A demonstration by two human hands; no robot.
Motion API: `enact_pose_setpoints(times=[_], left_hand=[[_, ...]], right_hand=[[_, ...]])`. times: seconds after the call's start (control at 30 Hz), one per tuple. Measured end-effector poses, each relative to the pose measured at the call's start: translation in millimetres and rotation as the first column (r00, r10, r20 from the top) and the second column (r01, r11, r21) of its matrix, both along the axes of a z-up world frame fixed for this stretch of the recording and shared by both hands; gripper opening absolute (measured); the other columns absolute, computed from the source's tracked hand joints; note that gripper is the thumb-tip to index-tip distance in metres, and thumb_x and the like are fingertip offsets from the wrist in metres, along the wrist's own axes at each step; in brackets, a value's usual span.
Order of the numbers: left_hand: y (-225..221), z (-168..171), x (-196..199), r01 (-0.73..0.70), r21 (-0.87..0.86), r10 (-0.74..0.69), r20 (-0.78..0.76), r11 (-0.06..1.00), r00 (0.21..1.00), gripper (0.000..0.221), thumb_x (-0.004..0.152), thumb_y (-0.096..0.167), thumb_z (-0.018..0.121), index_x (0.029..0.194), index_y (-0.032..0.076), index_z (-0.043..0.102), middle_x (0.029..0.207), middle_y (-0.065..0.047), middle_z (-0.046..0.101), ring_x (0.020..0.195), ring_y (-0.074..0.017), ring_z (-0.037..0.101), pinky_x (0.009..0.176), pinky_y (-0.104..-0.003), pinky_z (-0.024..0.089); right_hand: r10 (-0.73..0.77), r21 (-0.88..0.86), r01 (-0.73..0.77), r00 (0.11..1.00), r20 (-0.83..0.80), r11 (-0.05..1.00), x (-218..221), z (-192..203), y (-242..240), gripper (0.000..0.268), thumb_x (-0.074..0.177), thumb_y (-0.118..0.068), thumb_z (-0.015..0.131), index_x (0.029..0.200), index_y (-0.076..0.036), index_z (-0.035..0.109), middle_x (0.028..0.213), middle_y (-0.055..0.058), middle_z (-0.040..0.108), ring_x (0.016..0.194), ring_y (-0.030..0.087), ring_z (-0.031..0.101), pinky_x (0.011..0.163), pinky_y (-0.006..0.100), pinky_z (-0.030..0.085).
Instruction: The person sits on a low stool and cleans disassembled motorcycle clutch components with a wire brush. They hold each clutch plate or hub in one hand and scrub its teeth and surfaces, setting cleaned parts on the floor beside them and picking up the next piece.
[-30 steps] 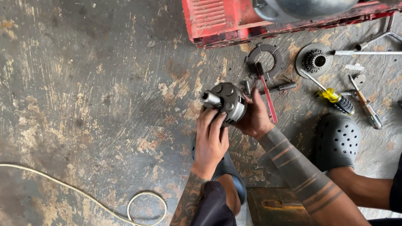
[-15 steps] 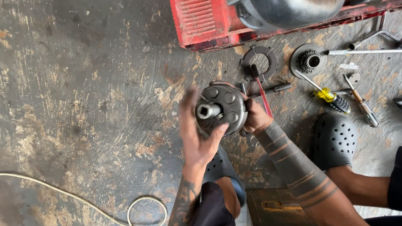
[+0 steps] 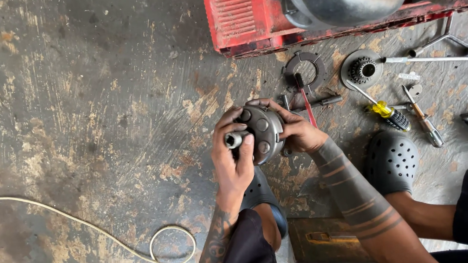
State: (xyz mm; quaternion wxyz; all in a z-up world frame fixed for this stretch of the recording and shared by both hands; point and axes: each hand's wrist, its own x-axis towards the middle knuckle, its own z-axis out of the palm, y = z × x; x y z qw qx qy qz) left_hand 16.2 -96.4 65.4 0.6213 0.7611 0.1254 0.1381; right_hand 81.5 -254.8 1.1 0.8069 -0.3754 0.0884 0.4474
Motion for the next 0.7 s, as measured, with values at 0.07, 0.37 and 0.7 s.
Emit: enact_pose_setpoints(times=[0.07,0.37,0.7], left_hand=[[1,-3,-1,0.028,0.100,-0.031,0.031,0.995,0.999,0.019,0.101,0.022,0.058,0.107,0.004,0.059,0.132,-0.016,0.060,0.131,-0.0429,0.055,0.109,-0.054,0.045],[0,-4,-8,0.012,0.359,-0.062,0.127,0.933,0.990,0.019,0.099,0.024,0.060,0.106,0.007,0.059,0.135,-0.012,0.061,0.131,-0.0417,0.055,0.107,-0.053,0.048],[15,-46,-20,-0.618,-0.585,0.378,-0.491,0.525,0.785,0.016,0.101,0.024,0.063,0.110,0.011,0.062,0.113,-0.013,0.067,0.102,-0.0273,0.067,0.091,-0.044,0.056]], right_hand=[[0.086,-0.227,-0.060,0.990,0.108,0.972,2,17,1,0.070,0.076,-0.013,0.062,0.145,-0.006,0.053,0.127,0.021,0.066,0.120,0.032,0.064,0.100,0.047,0.055],[-0.228,-0.365,0.242,0.970,0.081,0.899,-25,22,22,0.050,0.094,0.003,0.050,0.144,0.000,0.054,0.139,0.027,0.058,0.127,0.036,0.058,0.105,0.049,0.052],[0.378,-0.654,0.246,0.650,0.659,0.716,6,-11,22,0.051,0.096,0.004,0.054,0.146,0.002,0.050,0.131,0.035,0.062,0.126,0.051,0.057,0.104,0.065,0.047]])
